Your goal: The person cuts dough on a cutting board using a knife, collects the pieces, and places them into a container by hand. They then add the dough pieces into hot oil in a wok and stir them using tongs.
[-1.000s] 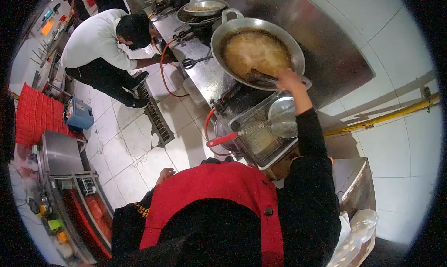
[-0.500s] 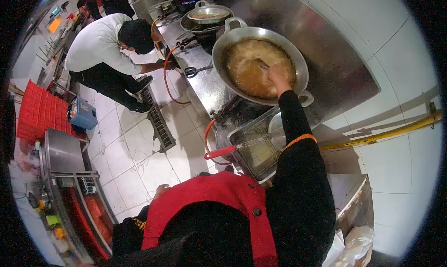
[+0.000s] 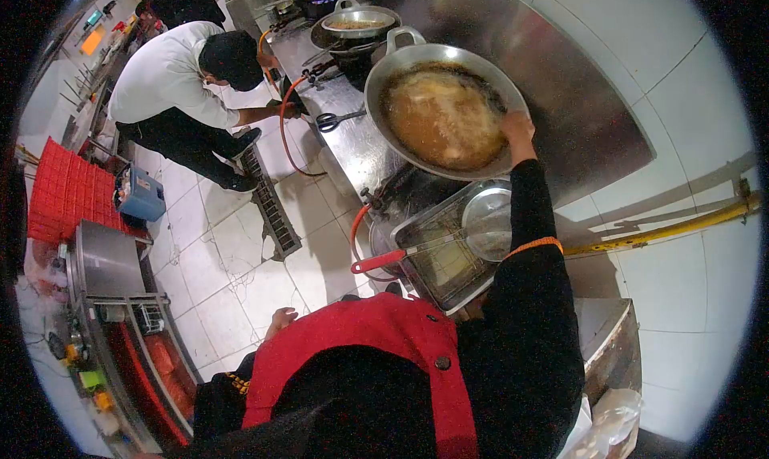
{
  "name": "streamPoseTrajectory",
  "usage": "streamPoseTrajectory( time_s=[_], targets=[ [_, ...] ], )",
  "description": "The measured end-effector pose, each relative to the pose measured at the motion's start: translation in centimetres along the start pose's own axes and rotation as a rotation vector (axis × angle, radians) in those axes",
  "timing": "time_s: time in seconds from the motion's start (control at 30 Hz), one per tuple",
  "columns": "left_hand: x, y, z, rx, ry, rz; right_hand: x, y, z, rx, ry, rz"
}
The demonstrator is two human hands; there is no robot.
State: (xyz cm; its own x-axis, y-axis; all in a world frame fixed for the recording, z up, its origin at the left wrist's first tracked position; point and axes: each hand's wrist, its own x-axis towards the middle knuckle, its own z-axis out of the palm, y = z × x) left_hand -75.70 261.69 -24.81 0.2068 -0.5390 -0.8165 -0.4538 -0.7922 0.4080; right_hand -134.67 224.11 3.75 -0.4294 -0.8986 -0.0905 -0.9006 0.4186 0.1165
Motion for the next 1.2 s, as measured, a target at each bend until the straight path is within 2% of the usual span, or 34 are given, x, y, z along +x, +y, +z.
streamPoseTrajectory(
  time_s=[0.03,0.1,0.17,0.23,0.27,0.33,0.37,0.43,0.47,0.53,0.57,0.63,0.73,0.87,0.9,0.93,0.97,1.03,1.07,1.2],
  targets=[
    [1.4,-0.9,0.3,0.000,0.000,-0.002,-0.3,-0.3,0.1,-0.056,-0.112,-0.029],
    [5.6,-4.5,0.8,-0.421,-0.110,-0.114,3.0,0.2,5.4,-0.054,-0.069,-0.112],
    [3.3,-2.8,0.4,-0.383,-0.062,-0.097,3.8,-0.2,7.0,-0.050,-0.022,-0.195],
    [0.4,-0.5,-0.4,-0.039,-0.011,0.005,1.6,-2.6,5.2,-0.136,-0.197,-0.284],
    [0.4,-0.7,-0.6,-0.038,-0.011,0.005,0.0,-3.4,4.6,-0.135,-0.198,-0.283],
    [0.2,-0.6,-0.9,0.010,-0.024,0.024,-3.2,-4.7,3.2,0.080,-0.021,-0.234],
    [0.8,-1.2,-0.9,0.012,-0.025,0.025,-3.8,-5.2,2.5,0.080,-0.022,-0.232],
    [3.1,-3.2,-0.7,-0.100,-0.064,-0.020,-4.5,-5.7,1.7,0.160,-0.173,-0.327],
    [4.1,-4.0,-0.5,-0.098,-0.067,-0.019,-4.2,-5.6,2.5,0.159,-0.174,-0.323],
    [5.4,-4.9,-0.4,-0.318,-0.096,-0.126,-3.2,-5.2,5.1,0.287,-0.060,-0.399],
    [4.1,-3.7,-0.7,-0.315,-0.097,-0.126,-3.8,-5.2,4.7,0.287,-0.060,-0.396],
    [-0.4,0.7,-1.7,0.098,-0.021,0.035,-6.7,-5.4,2.0,0.231,-0.012,-0.522],
    [6.4,-3.8,-1.3,0.029,-0.148,0.146,-10.1,-5.4,-1.5,0.237,0.030,-0.469],
    [6.4,-2.7,-0.9,-0.116,-0.089,0.134,-13.8,-4.6,-4.7,0.165,0.062,-0.478],
    [5.4,-1.8,-1.1,-0.117,-0.090,0.134,-14.5,-4.3,-5.0,0.106,0.054,-0.512],
    [4.4,-0.8,-1.4,0.012,-0.079,0.180,-15.0,-4.2,-5.1,0.047,0.046,-0.548],
    [3.7,0.0,-1.5,0.137,-0.065,0.226,-15.1,-4.2,-4.7,0.045,0.049,-0.555],
    [3.3,0.6,-1.5,0.096,-0.057,0.167,-14.3,-4.4,-2.7,-0.075,0.106,-0.569],
    [3.1,0.7,-1.5,0.066,-0.056,0.111,-13.4,-4.8,-1.5,-0.097,0.085,-0.502],
    [3.5,0.1,-1.8,0.118,-0.023,0.147,-11.2,-5.3,0.7,-0.034,0.178,-0.525]
  ],
)
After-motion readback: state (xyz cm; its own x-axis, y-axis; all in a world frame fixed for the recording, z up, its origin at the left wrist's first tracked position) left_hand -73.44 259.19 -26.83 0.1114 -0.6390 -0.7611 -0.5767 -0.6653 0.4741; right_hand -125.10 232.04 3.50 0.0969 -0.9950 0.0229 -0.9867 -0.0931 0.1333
